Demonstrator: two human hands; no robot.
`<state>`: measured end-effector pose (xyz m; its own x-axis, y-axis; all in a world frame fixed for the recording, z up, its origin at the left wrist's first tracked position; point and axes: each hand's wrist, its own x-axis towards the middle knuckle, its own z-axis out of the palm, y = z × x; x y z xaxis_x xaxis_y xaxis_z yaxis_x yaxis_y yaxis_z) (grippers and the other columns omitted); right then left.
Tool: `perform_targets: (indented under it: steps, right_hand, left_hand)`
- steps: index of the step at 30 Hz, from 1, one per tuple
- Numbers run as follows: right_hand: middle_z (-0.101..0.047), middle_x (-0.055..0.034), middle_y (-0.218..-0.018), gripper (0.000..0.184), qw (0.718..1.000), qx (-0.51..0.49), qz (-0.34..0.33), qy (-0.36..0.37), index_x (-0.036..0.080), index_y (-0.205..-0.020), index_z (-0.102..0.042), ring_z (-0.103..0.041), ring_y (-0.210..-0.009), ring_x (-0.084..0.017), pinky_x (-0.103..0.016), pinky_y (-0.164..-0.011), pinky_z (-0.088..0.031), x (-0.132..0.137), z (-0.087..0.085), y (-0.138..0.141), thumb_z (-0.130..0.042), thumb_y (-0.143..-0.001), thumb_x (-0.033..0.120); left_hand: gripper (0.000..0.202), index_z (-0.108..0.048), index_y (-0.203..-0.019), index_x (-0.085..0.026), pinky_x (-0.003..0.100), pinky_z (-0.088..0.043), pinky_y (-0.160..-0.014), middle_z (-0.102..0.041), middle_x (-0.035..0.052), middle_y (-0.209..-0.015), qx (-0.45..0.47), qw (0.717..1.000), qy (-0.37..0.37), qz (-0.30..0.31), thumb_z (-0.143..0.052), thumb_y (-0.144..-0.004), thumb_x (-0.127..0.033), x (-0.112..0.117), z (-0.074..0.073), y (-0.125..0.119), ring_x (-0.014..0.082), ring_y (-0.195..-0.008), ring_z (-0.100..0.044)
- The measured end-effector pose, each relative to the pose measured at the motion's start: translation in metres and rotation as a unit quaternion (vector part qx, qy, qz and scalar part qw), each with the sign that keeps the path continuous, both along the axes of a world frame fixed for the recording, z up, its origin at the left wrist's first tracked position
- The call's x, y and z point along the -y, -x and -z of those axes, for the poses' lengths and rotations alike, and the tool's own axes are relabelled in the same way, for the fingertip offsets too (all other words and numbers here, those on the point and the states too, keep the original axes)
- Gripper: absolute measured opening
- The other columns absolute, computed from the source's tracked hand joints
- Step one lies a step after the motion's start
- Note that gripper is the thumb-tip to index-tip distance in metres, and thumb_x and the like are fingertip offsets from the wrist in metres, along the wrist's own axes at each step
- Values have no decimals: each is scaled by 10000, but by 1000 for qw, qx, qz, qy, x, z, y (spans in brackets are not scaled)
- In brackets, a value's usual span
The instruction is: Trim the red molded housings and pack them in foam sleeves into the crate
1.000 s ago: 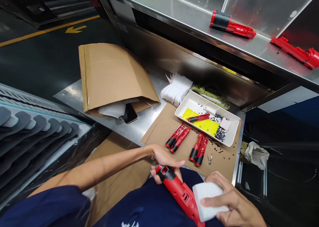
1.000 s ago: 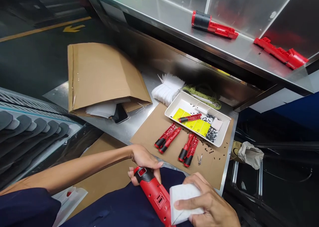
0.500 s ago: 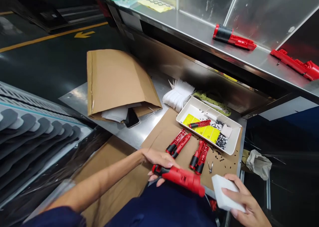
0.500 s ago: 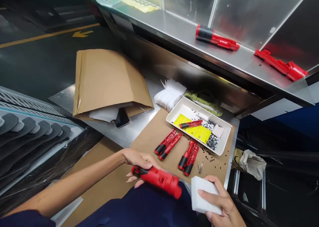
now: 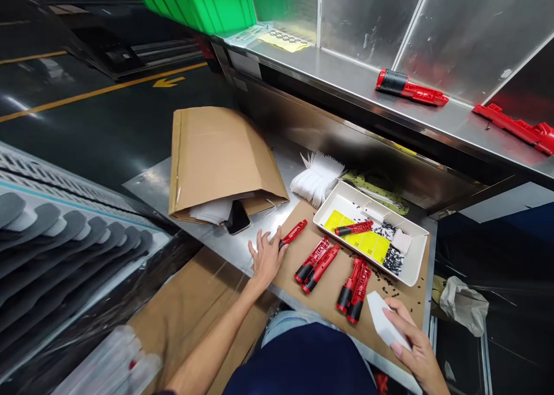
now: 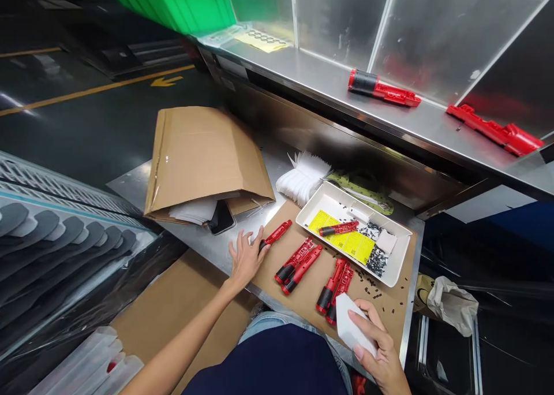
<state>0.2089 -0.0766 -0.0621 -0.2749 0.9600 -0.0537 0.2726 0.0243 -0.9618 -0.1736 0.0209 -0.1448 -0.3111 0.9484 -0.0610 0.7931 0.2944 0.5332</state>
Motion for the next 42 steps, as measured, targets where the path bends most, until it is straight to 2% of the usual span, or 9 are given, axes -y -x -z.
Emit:
perform_targets:
  steps: [7,12,16,19,21,26,30,37,42]
  right_hand:
    - [-613,-107,-1342,465,999,-24,26,-6,305,-1270,-678,-590,-1252,-283,-313,-936,-542,-4,8,12,-633,-871,540]
    - [-602,-112,-1368,492,998,-28,49,-21,287,-1273,-678,-566,-1273,-301,-374,-1009,-508,-10,10,13,-646,-858,547]
    - [-601,-103,-1364,474,995,17,86,-46,267,-1292,-666,-543,-1288,-287,-374,-1039,-481,-21,6,14,-601,-900,526]
    - [-566,-92,-1372,431,982,90,139,-87,271,-1347,-617,-520,-1295,-261,-386,-1055,-462,-30,-4,36,-552,-955,437]
    - [-525,-97,-1376,420,966,138,156,-153,284,-1372,-589,-521,-1268,-259,-413,-1032,-475,-39,-15,60,-524,-973,398]
    - [-455,-132,-1344,386,899,221,129,-356,298,-1352,-599,-472,-1238,-301,-509,-960,-497,-84,-44,98,-519,-975,300]
    - [-413,-136,-1353,405,860,268,174,-397,295,-1383,-567,-437,-1225,-296,-528,-977,-462,-111,-66,83,-513,-982,269]
    - [-450,-111,-1329,437,846,304,79,-430,362,-1361,-583,-472,-1165,-292,-471,-888,-493,-85,-88,68,-523,-955,212]
    - [-430,-118,-1341,438,834,309,151,-430,360,-1361,-585,-461,-1170,-312,-487,-886,-490,-83,-90,62,-540,-947,224]
  left_hand:
    - [546,-568,-1336,-121,536,-402,-1016,-624,177,-1234,52,997,24,45,-533,-904,-454,26,9,-73,352,-1162,-520]
    - [478,-600,-1273,-99,573,-327,-1090,-638,194,-1250,157,987,38,12,-499,-896,-376,27,17,-71,362,-1219,-501]
    - [518,-610,-1242,-135,497,-384,-1088,-665,160,-1217,292,955,36,-22,-401,-936,-497,38,-8,-42,324,-1216,-550]
    - [701,-536,-1324,-145,429,-556,-808,-719,119,-939,402,913,49,-42,-254,-947,-665,50,-43,-41,270,-871,-692]
    - [749,-481,-1371,-155,345,-558,-632,-708,80,-824,513,853,74,-57,-264,-929,-721,54,-70,-56,201,-643,-665]
    - [547,-670,-867,-110,194,-472,-490,-624,21,-671,799,549,244,-31,-627,-831,-654,44,-122,-104,87,-495,-557]
    - [459,-654,-801,-88,204,-483,-483,-615,30,-718,837,428,340,16,-655,-866,-542,28,-138,-123,72,-476,-534]
    - [341,-616,-811,-118,142,-340,-343,-567,-11,-537,792,504,340,-56,-518,-978,-399,13,-154,-141,73,-350,-497]
    - [373,-647,-856,-107,139,-337,-299,-638,29,-557,799,456,389,-47,-531,-965,-444,9,-161,-144,107,-361,-555]
